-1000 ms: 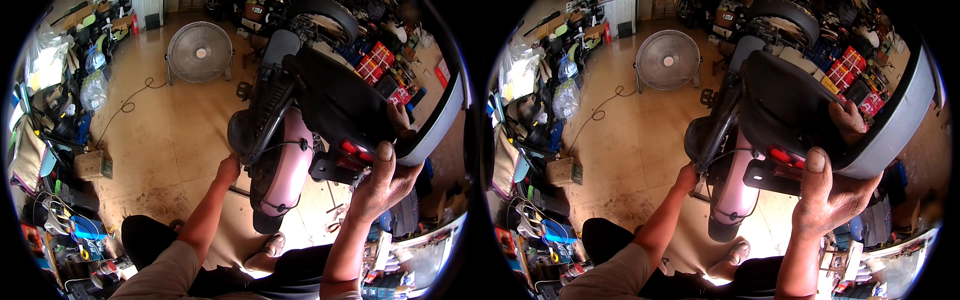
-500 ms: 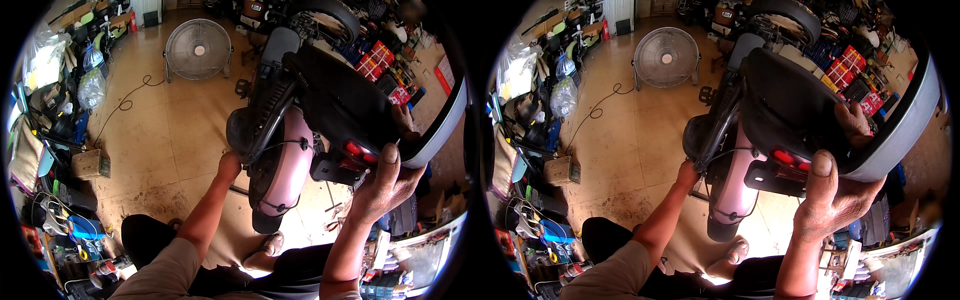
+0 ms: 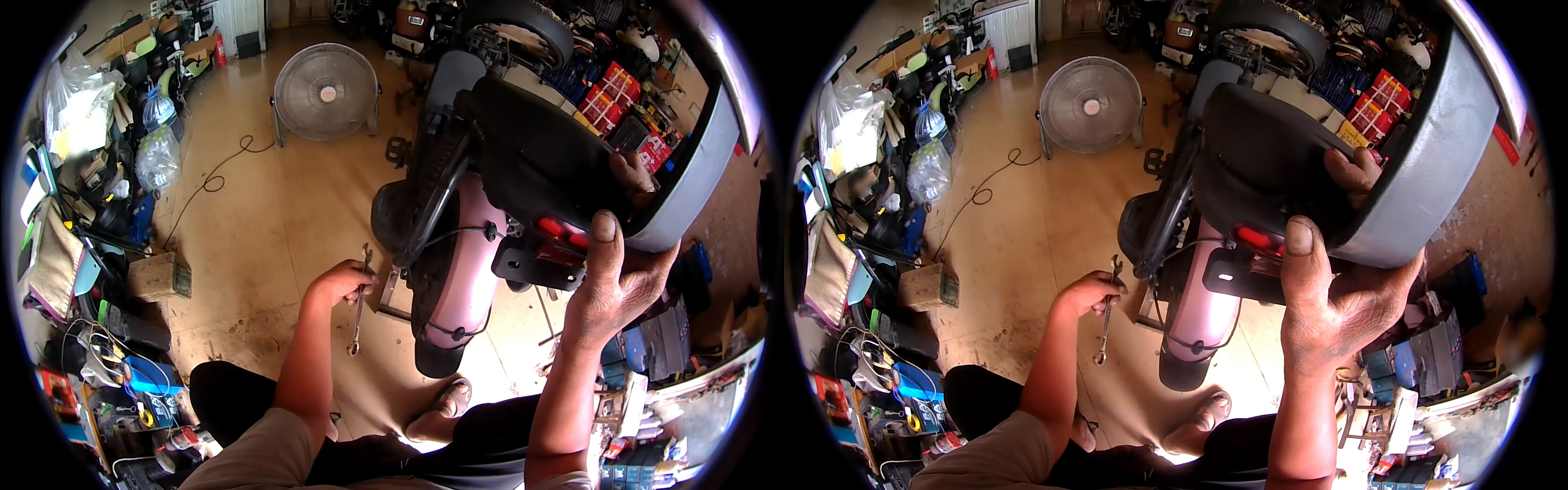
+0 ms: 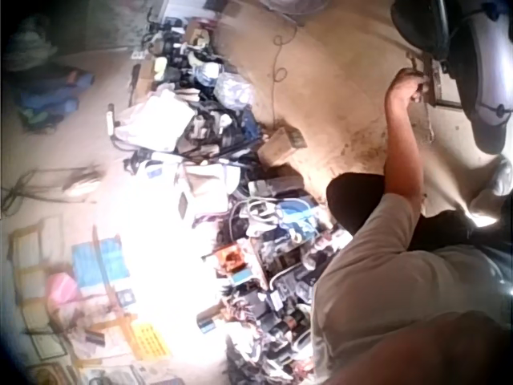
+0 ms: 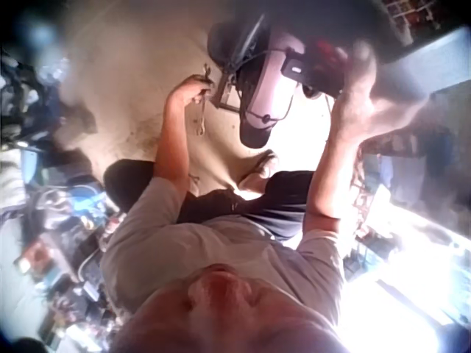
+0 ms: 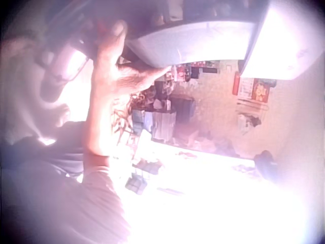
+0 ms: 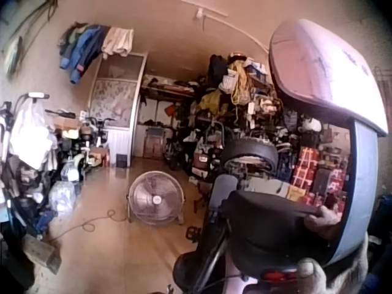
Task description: The person uses a wrench to loosen the rear wheel of a motorcycle, removes the axle, and pulls the wheel away from the frame before removing a hub component.
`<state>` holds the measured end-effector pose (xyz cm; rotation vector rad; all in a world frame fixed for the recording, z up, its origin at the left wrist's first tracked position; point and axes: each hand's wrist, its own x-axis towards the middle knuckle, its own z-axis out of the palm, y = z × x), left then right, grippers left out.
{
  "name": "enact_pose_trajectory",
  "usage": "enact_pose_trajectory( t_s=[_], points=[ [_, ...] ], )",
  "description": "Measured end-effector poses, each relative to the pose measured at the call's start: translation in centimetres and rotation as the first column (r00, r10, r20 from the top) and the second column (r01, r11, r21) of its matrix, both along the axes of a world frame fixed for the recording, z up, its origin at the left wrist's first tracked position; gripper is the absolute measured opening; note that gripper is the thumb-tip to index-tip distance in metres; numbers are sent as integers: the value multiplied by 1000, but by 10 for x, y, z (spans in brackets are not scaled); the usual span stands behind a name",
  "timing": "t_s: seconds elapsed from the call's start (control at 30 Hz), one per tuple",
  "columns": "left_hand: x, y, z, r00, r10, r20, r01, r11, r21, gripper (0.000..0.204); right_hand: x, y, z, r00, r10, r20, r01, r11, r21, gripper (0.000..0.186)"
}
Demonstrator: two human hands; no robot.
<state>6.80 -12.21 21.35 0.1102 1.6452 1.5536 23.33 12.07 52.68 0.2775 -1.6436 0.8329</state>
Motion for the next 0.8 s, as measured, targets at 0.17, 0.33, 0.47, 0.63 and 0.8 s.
enact_pose_trajectory(
  t_s=[0.17, 0.33, 0.47, 0.63, 0.8],
  points=[
    [0, 25, -83, 728, -123, -675, -199, 904, -379, 20, -3, -4, 0, 998, -56, -31, 58, 996, 72, 50],
    [6, 61, -86, 617, -178, -767, -280, 861, -425, 24, 0, -3, 0, 1000, -11, 6, 11, 999, -34, 63],
    [1, 77, -99, 545, -90, -834, -347, 881, -322, 22, -2, -1, -1, 1000, -8, -10, 8, 1000, -14, 65],
    [-13, 85, -116, 460, 54, -886, -375, 916, -139, 21, -7, 0, -2, 999, 20, -39, -19, 1000, 21, 69],
    [-17, 94, -109, 489, 75, -869, -394, 908, -143, 26, -4, 2, -5, 999, -48, -6, 48, 999, 15, 72]
  ],
)
